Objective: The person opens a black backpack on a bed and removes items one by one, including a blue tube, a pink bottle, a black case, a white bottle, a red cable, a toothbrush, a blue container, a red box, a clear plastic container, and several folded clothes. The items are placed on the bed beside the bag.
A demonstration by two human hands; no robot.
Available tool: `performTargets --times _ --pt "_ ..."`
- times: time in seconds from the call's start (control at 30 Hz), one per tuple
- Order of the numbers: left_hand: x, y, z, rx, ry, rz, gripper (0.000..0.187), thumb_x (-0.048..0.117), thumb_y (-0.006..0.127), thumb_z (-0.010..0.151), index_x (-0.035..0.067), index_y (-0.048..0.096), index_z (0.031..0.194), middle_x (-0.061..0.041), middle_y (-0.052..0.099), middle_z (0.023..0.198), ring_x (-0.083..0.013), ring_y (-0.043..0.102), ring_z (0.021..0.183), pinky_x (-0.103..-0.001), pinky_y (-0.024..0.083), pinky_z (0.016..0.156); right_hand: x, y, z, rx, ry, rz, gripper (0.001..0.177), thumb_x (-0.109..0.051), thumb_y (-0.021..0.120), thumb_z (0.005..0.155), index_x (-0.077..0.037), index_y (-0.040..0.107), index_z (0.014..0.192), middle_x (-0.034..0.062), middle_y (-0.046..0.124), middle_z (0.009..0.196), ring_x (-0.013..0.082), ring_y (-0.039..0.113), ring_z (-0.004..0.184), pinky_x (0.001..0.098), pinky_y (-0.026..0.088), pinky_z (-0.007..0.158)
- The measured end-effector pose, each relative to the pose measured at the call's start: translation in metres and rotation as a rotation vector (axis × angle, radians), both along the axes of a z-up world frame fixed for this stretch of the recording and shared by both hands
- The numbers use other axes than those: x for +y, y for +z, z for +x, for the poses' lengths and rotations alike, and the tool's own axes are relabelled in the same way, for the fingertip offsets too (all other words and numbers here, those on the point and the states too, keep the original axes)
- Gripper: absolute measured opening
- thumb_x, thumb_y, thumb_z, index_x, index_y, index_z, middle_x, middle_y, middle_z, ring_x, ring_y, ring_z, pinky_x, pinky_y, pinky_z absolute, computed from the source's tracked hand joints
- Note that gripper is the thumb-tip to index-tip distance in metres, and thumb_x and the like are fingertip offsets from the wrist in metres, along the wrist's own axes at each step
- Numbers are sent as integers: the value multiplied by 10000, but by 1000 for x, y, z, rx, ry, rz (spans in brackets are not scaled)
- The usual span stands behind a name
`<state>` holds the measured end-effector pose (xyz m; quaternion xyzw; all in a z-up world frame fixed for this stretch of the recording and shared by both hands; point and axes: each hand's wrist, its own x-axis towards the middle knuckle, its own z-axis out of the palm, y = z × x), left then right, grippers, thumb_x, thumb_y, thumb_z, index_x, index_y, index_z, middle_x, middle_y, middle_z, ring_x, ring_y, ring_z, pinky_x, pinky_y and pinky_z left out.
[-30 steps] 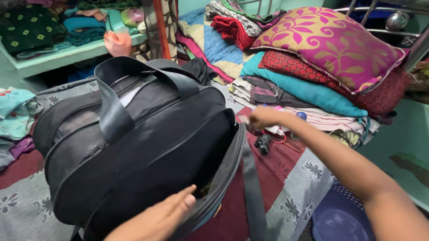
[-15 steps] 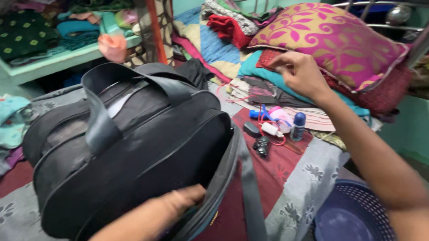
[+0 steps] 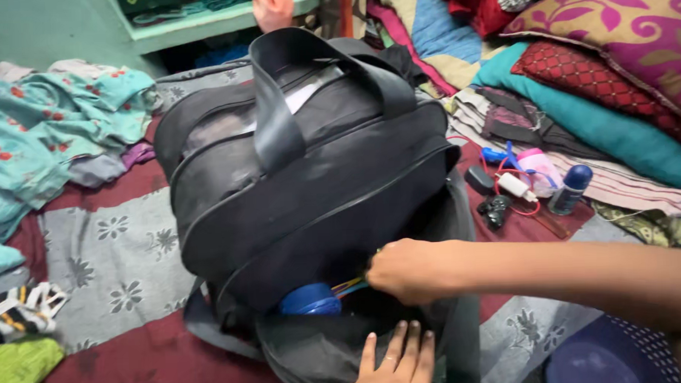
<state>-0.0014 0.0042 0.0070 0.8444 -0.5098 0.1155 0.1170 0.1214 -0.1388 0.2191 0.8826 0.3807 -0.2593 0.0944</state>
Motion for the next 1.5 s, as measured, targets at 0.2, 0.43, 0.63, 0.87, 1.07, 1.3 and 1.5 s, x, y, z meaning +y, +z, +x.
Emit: performTargets --times 0.2,0.43,0.63,0.87,1.07,1.3,1.5 --pt "25 82 38 269 -384 33 600 214 380 1060 -126 406 1554 -371 434 1583 -485 451 1431 -719 372 988 7 -130 52 27 17 -176 284 -101 724 786 -33 751 1060 220 723 1132 372 694 1093 447 561 907" --pt "91 216 87 736 -84 -98 437 301 519 1000 -32 647 1252 -218 700 1231 -371 648 1167 -416 480 1014 -10 -172 49 3 -38 72 380 -239 656 892 -122 670 1253 185 684 1244 361 648 1160 451 517 937" --pt "101 235 101 685 134 -124 464 328 505 1000 -1 606 1311 -199 698 1227 -371 654 1141 -422 500 969 2 -143 41 -289 149 -23 252 -231 602 952 -127 697 1161 146 720 1134 331 717 1020 464 577 795" --pt "107 211 115 644 111 -200 629 357 585 981 -38 436 1447 -290 656 1216 -411 653 1116 -427 501 955 -20 17 35 -365 -19 47 136 -207 671 879 -124 747 954 95 751 935 317 742 897 462 585 736" --pt "72 201 143 1115 88 -210 483 272 679 977 -4 586 1363 -239 698 1028 -327 657 805 -444 520 747 -34 110 4 -363 -23 435 271 -187 727 748 -119 762 1008 105 759 908 336 718 862 467 553 713" --pt "63 171 153 1136 -96 -97 355 252 640 976 43 655 1263 8 764 996 -85 668 870 -278 551 793 -170 138 24 -686 -661 89 294 -188 736 805 -157 746 1097 115 743 959 323 711 930 481 551 769" --pt "52 200 141 1113 32 -130 203 227 623 973 43 694 1020 -76 691 790 -144 622 744 -325 543 720 -211 117 27 -702 -563 312 454 -209 779 768 -69 694 1191 158 717 1125 356 675 1024 470 534 873"
